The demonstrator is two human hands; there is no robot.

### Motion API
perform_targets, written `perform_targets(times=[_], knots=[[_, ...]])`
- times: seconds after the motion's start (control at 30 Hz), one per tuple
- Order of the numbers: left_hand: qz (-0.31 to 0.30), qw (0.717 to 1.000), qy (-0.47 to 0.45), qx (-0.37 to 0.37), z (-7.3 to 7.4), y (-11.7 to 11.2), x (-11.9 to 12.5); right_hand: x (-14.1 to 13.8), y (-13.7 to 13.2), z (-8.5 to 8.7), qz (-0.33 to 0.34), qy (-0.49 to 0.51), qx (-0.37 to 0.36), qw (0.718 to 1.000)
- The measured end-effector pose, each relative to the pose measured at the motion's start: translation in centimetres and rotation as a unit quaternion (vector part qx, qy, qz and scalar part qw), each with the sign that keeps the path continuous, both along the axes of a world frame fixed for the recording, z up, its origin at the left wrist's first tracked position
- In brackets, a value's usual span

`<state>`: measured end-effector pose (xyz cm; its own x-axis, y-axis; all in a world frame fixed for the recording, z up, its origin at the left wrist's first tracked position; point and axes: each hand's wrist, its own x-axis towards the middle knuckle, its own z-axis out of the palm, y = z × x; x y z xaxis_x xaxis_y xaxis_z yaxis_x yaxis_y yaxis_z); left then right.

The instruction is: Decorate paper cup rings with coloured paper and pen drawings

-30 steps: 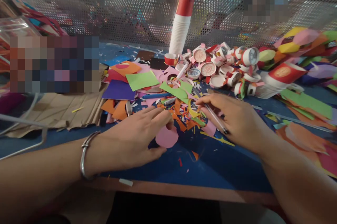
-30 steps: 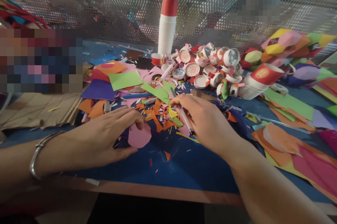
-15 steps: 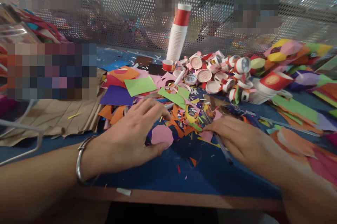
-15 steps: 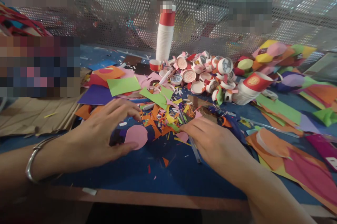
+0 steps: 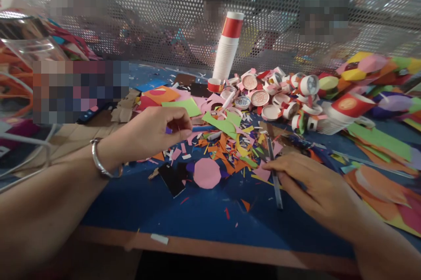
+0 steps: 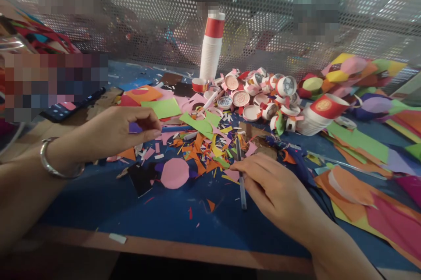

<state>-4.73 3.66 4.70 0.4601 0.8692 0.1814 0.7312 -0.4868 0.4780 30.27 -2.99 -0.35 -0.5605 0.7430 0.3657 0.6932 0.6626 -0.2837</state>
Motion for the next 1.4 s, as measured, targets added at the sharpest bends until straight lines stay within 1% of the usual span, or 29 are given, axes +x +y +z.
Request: perform_targets(times=[0.13, 0.23, 0.37, 0.43, 0.53, 0.63, 0.7, 0.73, 0.8, 0.93, 1.03, 1.2, 1.3, 1.4], knots=[[-0.020, 1.000, 0.024, 0.004, 0.0, -0.5, 0.2, -0.4, -0.3, 0.4, 0.005, 0.009, 0.006, 1.000], [-0.012, 1.000, 0.017, 0.024, 0.0, -0.3, 0.2, -0.3, -0.7, 0.5, -0.004, 0.026, 0.033, 0.999], [0.017, 0.999, -0.033, 0.035, 0.3, 0.3, -0.1, 0.2, -0.9, 0.5, -0.059, 0.045, 0.058, 0.996], [0.021, 0.998, -0.040, 0.042, 0.7, 0.5, -0.2, 0.6, -0.9, 0.4, -0.090, 0.043, 0.064, 0.993], [0.012, 0.998, -0.018, 0.060, 1.4, 0.6, 0.0, 1.3, -0.8, 0.3, -0.122, 0.041, 0.060, 0.990], [0.004, 0.996, 0.030, 0.089, 2.0, 0.6, 0.5, 2.0, -0.7, 0.1, -0.141, 0.032, 0.035, 0.989], [0.006, 0.992, 0.064, 0.105, 2.1, 0.8, 0.9, 2.4, -0.7, 0.0, -0.149, 0.024, 0.018, 0.988], [0.011, 0.991, 0.073, 0.110, 2.1, 1.0, 1.0, 2.5, -0.7, 0.0, -0.154, 0.020, 0.013, 0.988], [0.022, 0.992, 0.061, 0.112, 1.6, 1.4, 1.2, 2.7, -0.8, 0.0, -0.165, 0.012, 0.011, 0.986], [0.042, 0.994, -0.027, 0.101, 0.0, 2.0, 0.9, 3.0, -1.0, 0.0, -0.193, 0.003, 0.018, 0.981], [0.054, 0.994, -0.049, 0.086, -0.8, 2.0, 0.5, 3.2, -1.0, -0.3, -0.197, -0.006, 0.006, 0.980], [0.043, 0.993, -0.042, 0.102, -1.1, 1.8, 0.1, 3.2, -0.6, -1.1, -0.176, -0.042, 0.007, 0.983], [0.025, 0.994, -0.035, 0.099, -1.3, 2.0, 0.0, 3.0, -0.6, -1.4, -0.180, -0.040, 0.014, 0.983], [0.022, 0.995, -0.037, 0.095, -1.5, 2.0, -0.1, 3.0, -0.6, -1.6, -0.186, -0.032, 0.019, 0.982]])
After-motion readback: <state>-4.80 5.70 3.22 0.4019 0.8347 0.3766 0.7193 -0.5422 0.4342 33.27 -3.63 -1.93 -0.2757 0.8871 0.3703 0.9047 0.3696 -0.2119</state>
